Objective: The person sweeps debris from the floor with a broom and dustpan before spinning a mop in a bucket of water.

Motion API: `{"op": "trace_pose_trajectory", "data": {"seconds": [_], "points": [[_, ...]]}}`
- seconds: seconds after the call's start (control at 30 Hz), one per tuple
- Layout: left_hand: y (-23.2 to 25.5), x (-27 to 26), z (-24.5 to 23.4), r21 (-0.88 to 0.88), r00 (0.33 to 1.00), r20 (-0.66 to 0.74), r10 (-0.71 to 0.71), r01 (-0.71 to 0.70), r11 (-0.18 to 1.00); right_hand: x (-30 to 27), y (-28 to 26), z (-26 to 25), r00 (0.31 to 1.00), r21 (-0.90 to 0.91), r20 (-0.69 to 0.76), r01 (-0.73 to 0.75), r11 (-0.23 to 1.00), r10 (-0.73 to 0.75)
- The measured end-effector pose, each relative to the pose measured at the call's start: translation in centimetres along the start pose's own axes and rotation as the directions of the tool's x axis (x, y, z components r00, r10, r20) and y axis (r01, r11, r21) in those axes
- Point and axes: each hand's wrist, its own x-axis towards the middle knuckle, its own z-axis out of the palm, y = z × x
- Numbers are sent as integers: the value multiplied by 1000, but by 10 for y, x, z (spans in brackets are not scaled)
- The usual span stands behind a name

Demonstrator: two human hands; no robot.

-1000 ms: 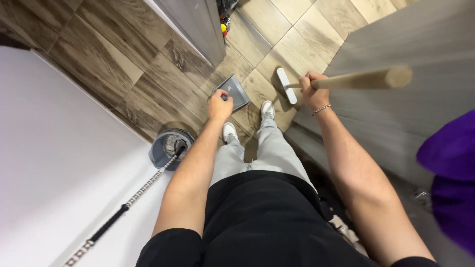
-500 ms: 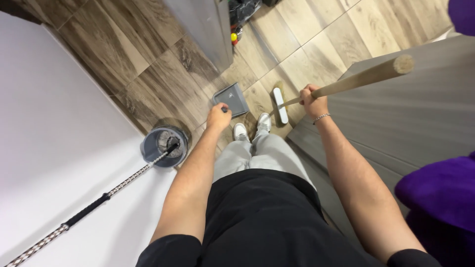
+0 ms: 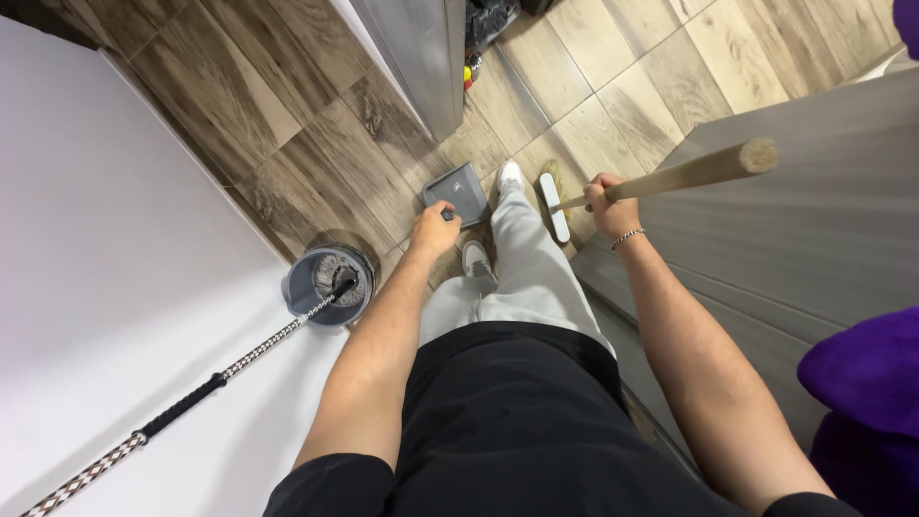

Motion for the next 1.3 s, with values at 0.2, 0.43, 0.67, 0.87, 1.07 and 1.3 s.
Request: {"op": "trace_pose_trajectory", "data": {"seconds": [0.2, 0.43, 0.67, 0.87, 1.07, 1.3], "points": [[9, -21, -7, -29, 1000, 3, 15, -15, 999, 0, 10, 0, 998, 4, 21, 52, 999, -52], [0, -4, -8, -2, 1000, 3, 22, -22, 1000, -4, 1, 5, 996, -10, 26, 82, 997, -81], [-3, 0, -10, -7, 1000, 5, 16, -16, 1000, -8, -3, 13, 993, 5, 42, 109, 994, -109], [10, -10, -21, -31, 999, 3, 38, -38, 999, -14, -5, 11, 995, -1, 44, 84, 996, -84], [16, -24, -36, -56, 999, -17, 45, -46, 997, -10, 5, 0, 998, 39, 19, 62, 997, -62], [10, -22, -30, 16, 995, -71, 65, -64, 998, -9, 9, -15, 999, 68, -29, 47, 997, -45]]}}
